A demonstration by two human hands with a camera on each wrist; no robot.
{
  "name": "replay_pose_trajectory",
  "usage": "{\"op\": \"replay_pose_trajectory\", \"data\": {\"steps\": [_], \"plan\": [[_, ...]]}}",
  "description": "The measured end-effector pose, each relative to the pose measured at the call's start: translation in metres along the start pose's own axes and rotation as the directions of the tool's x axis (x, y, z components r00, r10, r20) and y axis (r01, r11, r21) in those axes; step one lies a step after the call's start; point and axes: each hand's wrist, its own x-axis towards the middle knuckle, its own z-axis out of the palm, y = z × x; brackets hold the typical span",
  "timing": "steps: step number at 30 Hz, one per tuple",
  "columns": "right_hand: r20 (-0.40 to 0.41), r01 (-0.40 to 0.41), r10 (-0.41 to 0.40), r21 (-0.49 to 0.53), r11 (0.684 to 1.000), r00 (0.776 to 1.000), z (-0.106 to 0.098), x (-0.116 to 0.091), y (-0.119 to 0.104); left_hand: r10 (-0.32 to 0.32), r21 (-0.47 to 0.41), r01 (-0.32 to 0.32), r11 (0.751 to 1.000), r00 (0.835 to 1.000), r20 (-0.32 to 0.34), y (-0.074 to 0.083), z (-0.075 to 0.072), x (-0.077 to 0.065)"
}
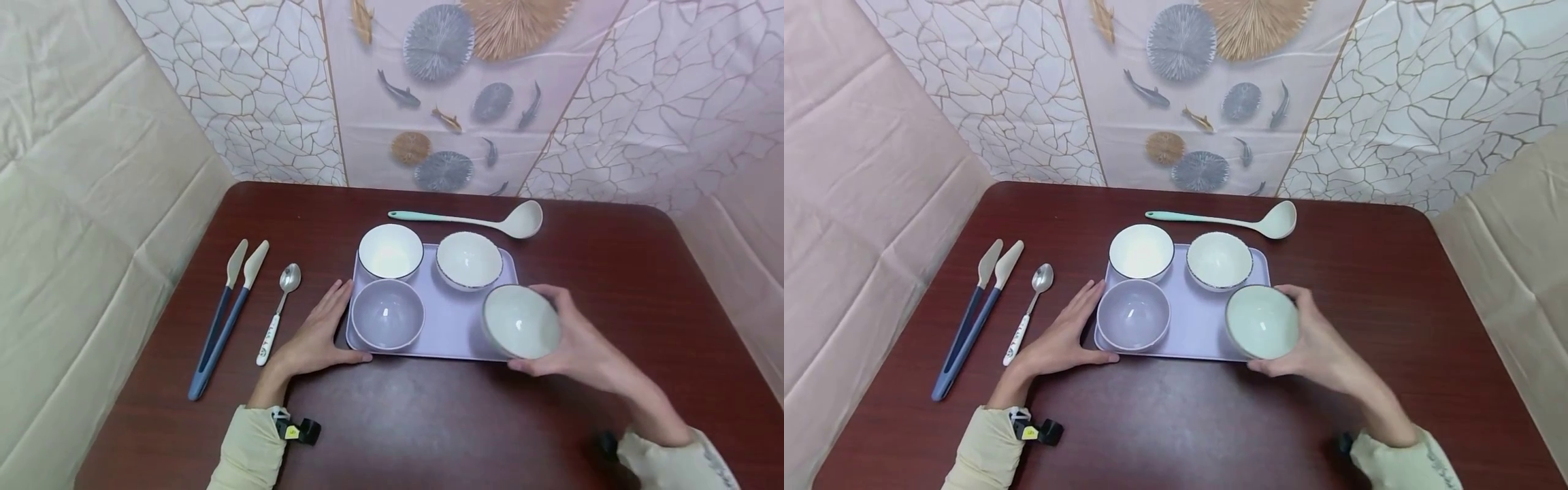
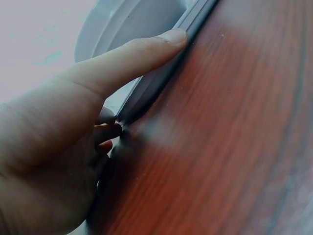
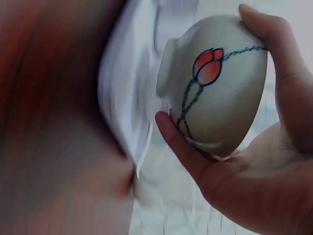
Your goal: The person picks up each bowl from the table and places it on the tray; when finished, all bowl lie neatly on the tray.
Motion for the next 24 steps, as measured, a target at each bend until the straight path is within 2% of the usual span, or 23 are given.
{"op": "replay_pose_trajectory", "data": {"steps": [4, 9, 17, 24], "plan": [[0.044, 0.042, -0.042, -0.009, 0.999, 0.998, 0.025, 0.008, -0.008, -0.012, -0.009, 0.012, 1.000, 1.000, 0.010, 0.000, 0.003, 0.000], [0.065, 0.060, -0.058, -0.022, 0.998, 0.996, 0.041, 0.015, -0.010, -0.015, -0.019, 0.015, 1.000, 1.000, 0.010, 0.000, 0.005, 0.001], [0.042, 0.082, -0.081, -0.034, 0.996, 0.996, 0.051, 0.021, -0.006, -0.014, -0.015, 0.014, 1.000, 1.000, 0.015, 0.002, 0.006, 0.004], [0.034, 0.079, -0.078, -0.024, 0.997, 0.996, 0.052, 0.025, -0.003, -0.021, -0.010, 0.021, 1.000, 1.000, 0.019, 0.003, 0.006, 0.005]]}}
